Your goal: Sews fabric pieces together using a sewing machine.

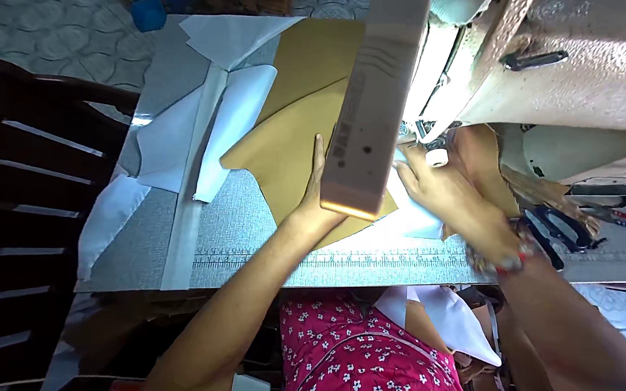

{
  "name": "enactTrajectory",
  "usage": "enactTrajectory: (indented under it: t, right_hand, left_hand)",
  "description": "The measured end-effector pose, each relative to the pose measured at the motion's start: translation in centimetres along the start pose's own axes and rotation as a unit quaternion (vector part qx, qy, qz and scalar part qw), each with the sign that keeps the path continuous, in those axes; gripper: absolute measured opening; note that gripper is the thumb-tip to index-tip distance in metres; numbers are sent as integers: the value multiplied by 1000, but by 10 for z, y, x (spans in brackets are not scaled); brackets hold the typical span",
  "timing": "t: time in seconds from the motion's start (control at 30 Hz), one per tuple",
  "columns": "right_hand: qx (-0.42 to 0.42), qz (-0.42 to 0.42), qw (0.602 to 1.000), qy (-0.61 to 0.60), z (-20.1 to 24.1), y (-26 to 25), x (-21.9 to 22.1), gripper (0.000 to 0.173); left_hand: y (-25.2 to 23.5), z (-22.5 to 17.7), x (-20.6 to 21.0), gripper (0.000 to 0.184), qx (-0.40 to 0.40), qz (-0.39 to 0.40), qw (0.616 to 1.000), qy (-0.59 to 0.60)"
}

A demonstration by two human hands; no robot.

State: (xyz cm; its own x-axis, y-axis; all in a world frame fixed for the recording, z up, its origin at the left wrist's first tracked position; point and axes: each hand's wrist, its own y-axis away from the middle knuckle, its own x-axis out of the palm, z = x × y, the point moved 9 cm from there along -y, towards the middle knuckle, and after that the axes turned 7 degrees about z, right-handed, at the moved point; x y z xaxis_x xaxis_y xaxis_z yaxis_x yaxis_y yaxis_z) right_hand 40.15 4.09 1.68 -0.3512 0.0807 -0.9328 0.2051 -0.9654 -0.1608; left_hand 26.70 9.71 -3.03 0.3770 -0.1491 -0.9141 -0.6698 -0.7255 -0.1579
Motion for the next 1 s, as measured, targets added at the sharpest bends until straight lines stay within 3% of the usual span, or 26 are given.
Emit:
enactTrajectory:
  t: [0.17, 0.27, 0.33, 0.5, 0.67, 0.8, 0.9, 0.97, 1.0]
  right_hand:
    - [-41, -201, 978, -44, 24, 64, -13, 20]
    - [1, -141, 989, -38, 16, 93, 24, 28]
    - [20, -95, 995, 2, 16, 100, 40, 39]
    - [21, -109, 992, 60, 40, 110, 37, 39]
    - [-1, -94, 993, 71, 44, 96, 26, 35]
    - [23, -8, 994, -102, 31, 49, 8, 22]
    - [105, -51, 977, -179, -9, 12, -8, 21]
    - [155, -46, 978, -128, -27, -3, -14, 21]
    - [129, -78, 983, -105, -35, -11, -11, 23]
  left_hand:
    - [21, -23, 12, 53, -80, 40, 996, 26]
    - [24, -17, 22, 52, -82, 73, 994, -9]
    - [25, -15, 21, 52, -66, 54, 996, -18]
    - [24, -18, 12, 51, -29, 6, 1000, 4]
    - [20, -17, 11, 65, -16, -9, 1000, 4]
    - [21, -16, 12, 67, -21, -1, 1000, 0]
    - [17, -23, 13, 65, -14, 2, 1000, 1]
    - [19, -22, 14, 58, -36, 22, 999, -5]
    - [20, -19, 16, 54, -56, 39, 998, -4]
